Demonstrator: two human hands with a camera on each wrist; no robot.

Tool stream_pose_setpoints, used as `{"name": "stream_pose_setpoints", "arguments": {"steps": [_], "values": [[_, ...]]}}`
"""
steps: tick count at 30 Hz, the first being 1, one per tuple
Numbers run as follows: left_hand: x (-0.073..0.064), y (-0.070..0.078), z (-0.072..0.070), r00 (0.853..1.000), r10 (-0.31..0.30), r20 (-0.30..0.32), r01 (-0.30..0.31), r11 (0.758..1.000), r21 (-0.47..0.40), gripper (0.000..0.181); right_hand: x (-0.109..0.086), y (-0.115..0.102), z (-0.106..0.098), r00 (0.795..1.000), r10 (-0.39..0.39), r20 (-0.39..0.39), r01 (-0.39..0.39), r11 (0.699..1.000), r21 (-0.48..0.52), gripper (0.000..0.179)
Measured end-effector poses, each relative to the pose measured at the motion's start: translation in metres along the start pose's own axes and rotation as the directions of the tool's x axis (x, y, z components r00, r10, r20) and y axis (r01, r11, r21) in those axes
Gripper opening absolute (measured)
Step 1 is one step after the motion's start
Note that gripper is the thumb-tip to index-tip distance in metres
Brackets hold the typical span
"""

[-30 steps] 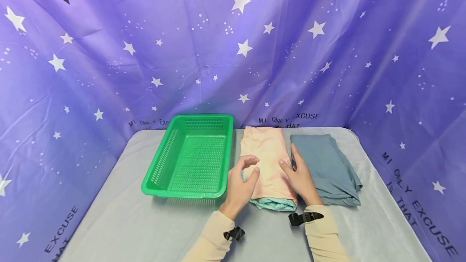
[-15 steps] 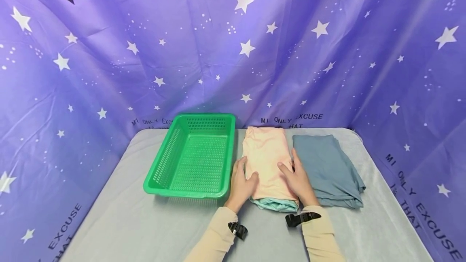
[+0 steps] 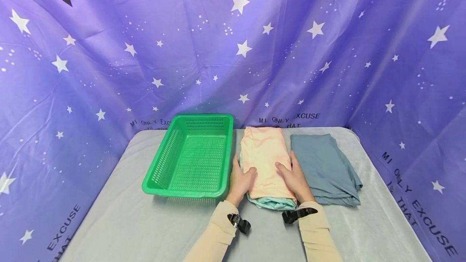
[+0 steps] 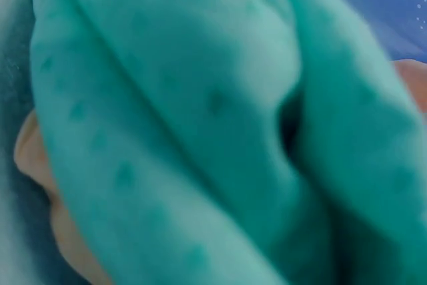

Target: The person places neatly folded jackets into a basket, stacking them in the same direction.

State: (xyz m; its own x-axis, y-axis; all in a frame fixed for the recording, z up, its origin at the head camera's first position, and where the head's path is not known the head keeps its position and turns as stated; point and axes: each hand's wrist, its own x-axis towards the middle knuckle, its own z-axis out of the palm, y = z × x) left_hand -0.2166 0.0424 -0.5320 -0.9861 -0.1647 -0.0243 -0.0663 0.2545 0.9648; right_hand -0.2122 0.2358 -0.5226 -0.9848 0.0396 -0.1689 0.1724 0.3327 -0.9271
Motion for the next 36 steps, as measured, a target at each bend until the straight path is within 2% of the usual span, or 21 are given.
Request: {"name": "stream_pose_setpoints", "arguments": {"steps": [5,9,12,15,19,22,24,26,31,33,36], "values": [[0.006,-0.004,0.002,0.999,-0.042,0.031,0.046,0.993,-0.113,0.094,0.004,0.003,0.003,0.999,0.045,0.004,-0.045,0.998,0.032,0.099],[0.01,-0.008,0.003,0.993,-0.1,0.058,0.11,0.969,-0.219,0.096,0.006,0.006,0.005,0.996,0.088,0.01,-0.088,0.996,0.031,0.1],[0.012,-0.01,0.004,0.99,-0.126,0.069,0.139,0.957,-0.256,0.094,0.008,0.007,0.006,0.993,0.113,0.018,-0.113,0.993,0.026,0.1],[0.015,-0.012,0.006,0.987,-0.14,0.081,0.156,0.954,-0.257,0.086,0.009,0.008,0.006,0.993,0.119,0.017,-0.12,0.993,0.014,0.097],[0.017,-0.014,0.007,0.984,-0.149,0.099,0.169,0.955,-0.242,0.062,0.011,0.011,0.007,0.993,0.117,0.01,-0.117,0.993,0.02,0.088],[0.018,-0.014,0.008,0.982,-0.141,0.125,0.169,0.951,-0.259,0.046,0.011,0.013,0.009,0.992,0.129,0.012,-0.129,0.991,0.041,0.082],[0.019,-0.015,0.009,0.982,-0.127,0.138,0.16,0.95,-0.268,0.043,0.01,0.014,0.011,0.991,0.133,0.017,-0.133,0.99,0.05,0.08],[0.019,-0.015,0.009,0.983,-0.119,0.143,0.152,0.957,-0.248,0.042,0.009,0.015,0.012,0.99,0.137,0.02,-0.138,0.989,0.054,0.08],[0.019,-0.008,0.007,0.986,-0.109,0.124,0.121,0.989,-0.088,0.049,0.01,0.019,0.014,0.992,0.127,0.015,-0.128,0.99,0.053,0.079],[0.018,-0.005,0.006,0.987,-0.102,0.121,0.107,0.994,-0.036,0.053,0.01,0.02,0.015,0.993,0.117,0.012,-0.118,0.992,0.048,0.077],[0.017,-0.001,0.006,0.989,-0.085,0.122,0.087,0.996,-0.007,0.062,0.01,0.021,0.015,0.994,0.108,0.009,-0.108,0.993,0.046,0.076]]}}
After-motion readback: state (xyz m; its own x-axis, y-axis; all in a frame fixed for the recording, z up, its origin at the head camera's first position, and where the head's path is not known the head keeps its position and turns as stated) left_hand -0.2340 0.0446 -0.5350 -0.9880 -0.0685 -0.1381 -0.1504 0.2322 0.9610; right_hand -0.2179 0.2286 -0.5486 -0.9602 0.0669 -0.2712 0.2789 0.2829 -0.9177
